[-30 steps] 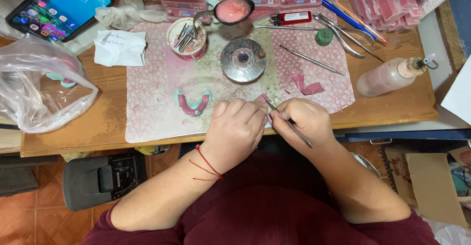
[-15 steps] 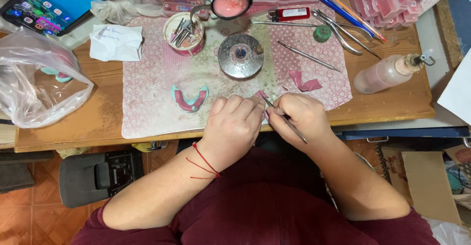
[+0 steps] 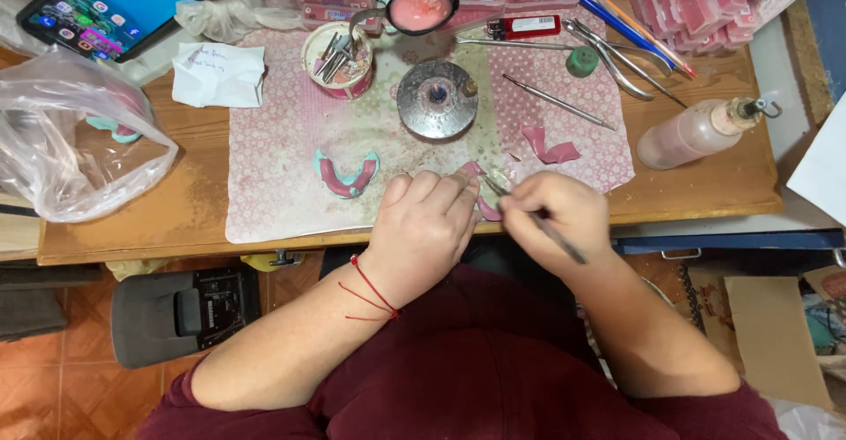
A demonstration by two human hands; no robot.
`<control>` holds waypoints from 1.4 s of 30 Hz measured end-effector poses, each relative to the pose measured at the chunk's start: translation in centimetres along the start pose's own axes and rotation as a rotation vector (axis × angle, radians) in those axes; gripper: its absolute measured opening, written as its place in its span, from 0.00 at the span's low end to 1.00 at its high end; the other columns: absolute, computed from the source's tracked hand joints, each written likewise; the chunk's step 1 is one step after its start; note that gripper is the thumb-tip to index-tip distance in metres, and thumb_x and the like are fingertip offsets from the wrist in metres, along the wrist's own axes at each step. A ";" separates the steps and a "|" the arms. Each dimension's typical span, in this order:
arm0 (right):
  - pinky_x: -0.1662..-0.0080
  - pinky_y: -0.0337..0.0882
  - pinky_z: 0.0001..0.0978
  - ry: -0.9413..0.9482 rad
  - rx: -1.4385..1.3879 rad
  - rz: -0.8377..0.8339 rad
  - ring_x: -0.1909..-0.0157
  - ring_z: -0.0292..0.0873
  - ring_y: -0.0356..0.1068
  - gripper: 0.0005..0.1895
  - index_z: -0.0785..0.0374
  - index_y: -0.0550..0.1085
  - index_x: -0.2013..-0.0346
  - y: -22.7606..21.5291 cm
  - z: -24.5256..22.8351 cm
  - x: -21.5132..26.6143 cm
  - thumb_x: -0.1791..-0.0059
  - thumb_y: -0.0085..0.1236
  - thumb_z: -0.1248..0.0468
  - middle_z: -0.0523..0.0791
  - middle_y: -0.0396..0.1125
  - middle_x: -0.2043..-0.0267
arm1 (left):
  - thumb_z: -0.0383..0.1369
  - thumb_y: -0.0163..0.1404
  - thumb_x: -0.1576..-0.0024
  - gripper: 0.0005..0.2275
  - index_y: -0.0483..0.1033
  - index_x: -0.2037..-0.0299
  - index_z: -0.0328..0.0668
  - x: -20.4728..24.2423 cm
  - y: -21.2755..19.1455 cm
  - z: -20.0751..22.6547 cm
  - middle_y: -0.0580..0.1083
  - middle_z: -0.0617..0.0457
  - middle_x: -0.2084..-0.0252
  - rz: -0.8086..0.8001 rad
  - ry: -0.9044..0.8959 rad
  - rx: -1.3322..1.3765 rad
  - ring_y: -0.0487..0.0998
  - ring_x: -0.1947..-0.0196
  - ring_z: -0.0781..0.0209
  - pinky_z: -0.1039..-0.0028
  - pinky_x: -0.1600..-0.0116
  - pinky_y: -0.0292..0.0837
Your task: The person works on a pink and teal dental mold at a cluttered workbench. They cut a small piece of pink material, retrieve a wire and pliers from a drawer, and then use a heated metal tool to apply and smooth a pink substance onto the mold.
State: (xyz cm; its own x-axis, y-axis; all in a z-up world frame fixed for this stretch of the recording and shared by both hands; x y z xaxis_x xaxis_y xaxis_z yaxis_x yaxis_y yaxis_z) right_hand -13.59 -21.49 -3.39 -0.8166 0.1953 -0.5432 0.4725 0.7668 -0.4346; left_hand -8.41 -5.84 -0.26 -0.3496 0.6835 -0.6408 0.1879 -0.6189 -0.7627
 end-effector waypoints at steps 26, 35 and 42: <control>0.51 0.68 0.46 -0.192 0.662 -0.247 0.52 0.52 0.69 0.09 0.60 0.80 0.57 -3.7 0.2 -4.4 0.51 0.58 0.71 0.44 0.75 0.56 | 0.28 0.59 0.43 0.03 0.82 0.61 0.40 2.2 -4.5 -2.1 0.82 0.54 0.65 0.061 -0.271 0.666 0.84 0.66 0.58 0.71 0.55 0.77; 0.51 0.75 0.43 -0.182 0.242 -0.158 0.58 0.51 0.74 0.05 0.70 0.79 0.57 -14.5 -4.4 4.9 0.45 0.56 0.72 0.51 0.76 0.58 | 0.27 0.50 0.39 0.09 0.77 0.52 0.29 1.1 -0.5 2.5 0.80 0.41 0.62 -0.245 -0.463 1.248 0.82 0.57 0.54 0.68 0.43 0.79; 0.56 0.78 0.34 1.405 0.365 -0.380 0.61 0.38 0.75 0.12 0.55 0.80 0.56 -18.4 11.2 29.9 0.44 0.47 0.67 0.42 0.78 0.60 | 0.21 0.58 0.43 0.09 0.69 0.63 0.41 2.8 5.4 7.6 0.74 0.52 0.68 -0.481 -0.564 1.361 0.86 0.63 0.60 0.80 0.58 0.80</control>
State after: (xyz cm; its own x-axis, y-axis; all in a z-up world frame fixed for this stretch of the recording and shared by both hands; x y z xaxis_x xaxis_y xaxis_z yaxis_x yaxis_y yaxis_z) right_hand -42.94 -36.63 -19.68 -0.4499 0.5995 0.6620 0.0467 0.7560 -0.6529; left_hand -15.36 -10.25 -5.48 -0.4775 0.8786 -0.0133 -0.8782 -0.4776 -0.0263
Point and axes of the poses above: each hand's wrist, its own x-axis away from the middle knuckle, its own y-axis out of the palm, z = x × y, the point moved 7 cm from there along -x, towards the middle knuckle
